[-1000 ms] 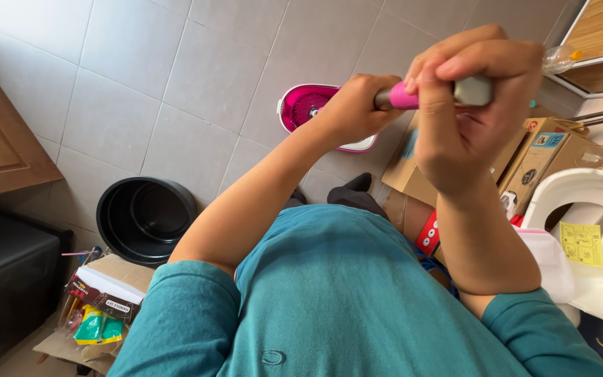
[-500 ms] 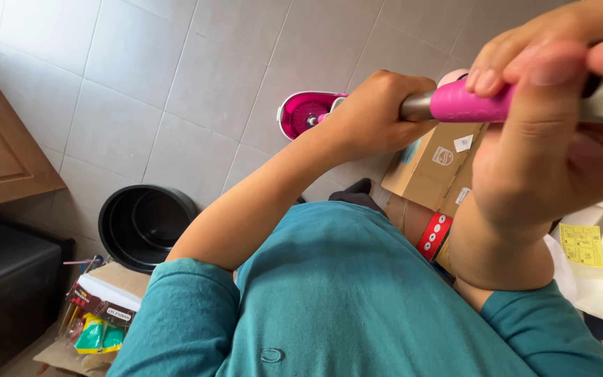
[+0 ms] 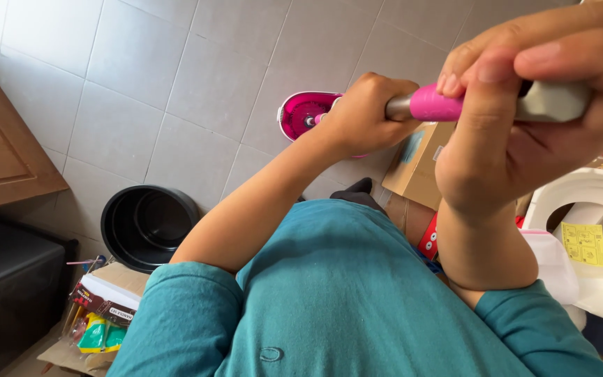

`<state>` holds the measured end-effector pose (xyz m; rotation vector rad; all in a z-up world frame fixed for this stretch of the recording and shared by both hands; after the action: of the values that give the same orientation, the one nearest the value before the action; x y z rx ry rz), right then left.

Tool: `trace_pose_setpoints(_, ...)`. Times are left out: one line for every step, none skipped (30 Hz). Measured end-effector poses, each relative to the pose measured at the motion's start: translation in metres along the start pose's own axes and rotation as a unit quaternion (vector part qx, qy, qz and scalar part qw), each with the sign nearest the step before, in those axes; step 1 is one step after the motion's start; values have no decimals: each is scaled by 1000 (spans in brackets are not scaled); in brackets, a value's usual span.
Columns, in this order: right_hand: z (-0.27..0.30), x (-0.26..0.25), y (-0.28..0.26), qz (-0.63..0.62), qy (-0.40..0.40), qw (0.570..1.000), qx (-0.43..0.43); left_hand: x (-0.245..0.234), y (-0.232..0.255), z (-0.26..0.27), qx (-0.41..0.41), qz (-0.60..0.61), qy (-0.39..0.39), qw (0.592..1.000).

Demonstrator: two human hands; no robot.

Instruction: The person pours liquid from a bottle into a bucket and then connects several sections of a mop pole before snapping a mop head onto the end.

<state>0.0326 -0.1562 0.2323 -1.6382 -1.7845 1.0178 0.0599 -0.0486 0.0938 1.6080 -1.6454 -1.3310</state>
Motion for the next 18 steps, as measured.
trace_pose_setpoints(1,0,-1,-1,0,1000,-2,3,-1,1,-6,-1,3,1000)
trace_pose_setpoints(1,0,-1,1,-1,1000,-2,4,-2,3,-11,-2,6,1000)
trace_pose_setpoints(1,1,0,4,-3,1000,-2,4,-3,4,-10,0,15,1000)
trace_pose_setpoints(0,3,2,2,-6,1000,2,4,-4,6,-9,1,23,1000)
trace_pose_setpoints(-1,4,4,4,-8,1000,1,2,-5,7,-7,1,33,999)
trace_pose_setpoints(-2,5,6,6,-10,1000,-1,2,-8,6,-19,1,34,999)
trace_pose_setpoints(-4,6,9,10,-11,1000,-5,2,-12,7,-32,1,35,999)
trace_pose_setpoints(-5,7,11,11,-12,1000,-7,1,-15,8,-45,0,35,998)
trace_pose_setpoints(-6,7,13,13,-13,1000,-8,1,-17,8,-47,6,31,998)
trace_pose_setpoints(-6,9,15,10,-13,1000,-6,0,-19,9,-49,11,27,998)
trace_pose_setpoints(-7,10,15,8,-15,1000,-9,-1,-21,8,-49,14,24,998)
trace_pose_setpoints(-8,11,15,5,-17,1000,-12,-2,-21,9,-39,17,26,999)
trace_pose_setpoints(-9,12,14,2,-21,1000,-18,-3,-20,10,-27,18,30,999)
trace_pose_setpoints(-10,15,14,-7,-24,999,-26,-5,-20,11,-16,20,33,999)
trace_pose_setpoints(-10,16,14,-14,-26,999,-31,-6,-22,13,-24,27,40,999)
trace_pose_setpoints(-11,20,16,-27,-26,999,-38,-7,-25,16,-31,33,47,998)
trace_pose_setpoints(-10,20,17,-34,-27,998,-35,-7,-27,19,-40,39,54,997)
trace_pose_setpoints(-9,21,19,-41,-28,998,-32,-7,-28,20,-41,38,52,997)
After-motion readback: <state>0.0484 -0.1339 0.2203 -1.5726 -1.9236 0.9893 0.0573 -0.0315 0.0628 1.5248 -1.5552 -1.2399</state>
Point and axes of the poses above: each hand's wrist, its own z-axis away from the middle knuckle, its own x-axis out of the palm, y = z × x, the point moved 6 cm from there along -z, towards the middle knuckle, and after that the axes turned 10 degrees about x, right-handed, at the moved point
